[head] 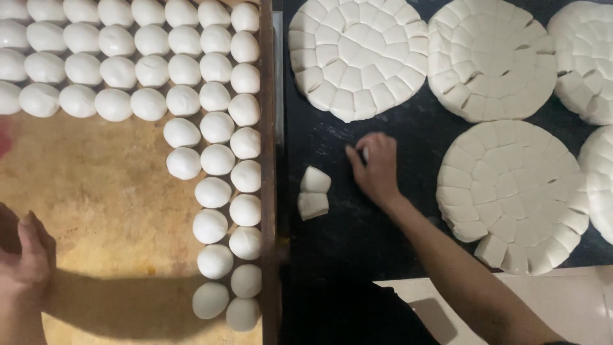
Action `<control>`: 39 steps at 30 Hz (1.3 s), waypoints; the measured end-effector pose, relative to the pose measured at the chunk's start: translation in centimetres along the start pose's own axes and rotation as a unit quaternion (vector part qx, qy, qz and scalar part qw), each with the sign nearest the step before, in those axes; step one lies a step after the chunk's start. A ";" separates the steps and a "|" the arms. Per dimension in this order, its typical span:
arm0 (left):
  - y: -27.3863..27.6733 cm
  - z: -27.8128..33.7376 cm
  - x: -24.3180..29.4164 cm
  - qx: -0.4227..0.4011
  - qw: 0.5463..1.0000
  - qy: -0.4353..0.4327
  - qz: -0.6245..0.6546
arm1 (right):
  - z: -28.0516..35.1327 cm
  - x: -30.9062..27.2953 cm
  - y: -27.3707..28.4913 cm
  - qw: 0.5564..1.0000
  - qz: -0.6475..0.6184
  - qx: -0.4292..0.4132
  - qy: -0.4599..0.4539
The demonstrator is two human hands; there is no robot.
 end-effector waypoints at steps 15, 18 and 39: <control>-1.9 -2.6 -2.6 -0.189 0.787 0.443 0.385 | 4.4 -0.9 3.5 0.996 -0.025 -0.080 0.011; -1.3 -4.2 -2.5 -0.212 0.774 0.466 0.373 | 4.1 8.8 3.6 0.997 0.065 -0.048 -0.020; -4.6 5.5 -3.4 -0.193 0.829 0.420 0.315 | 3.7 0.7 4.1 0.998 -0.006 -0.054 0.008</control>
Point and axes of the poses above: each hand's wrist, its own z-axis away from the middle knuckle, its own y-axis out of the back of the hand, x = y × z, the point moved 7 cm from there along -z, towards the middle knuckle, and after that the axes turned 8 degrees about x, right-handed, at the moved point
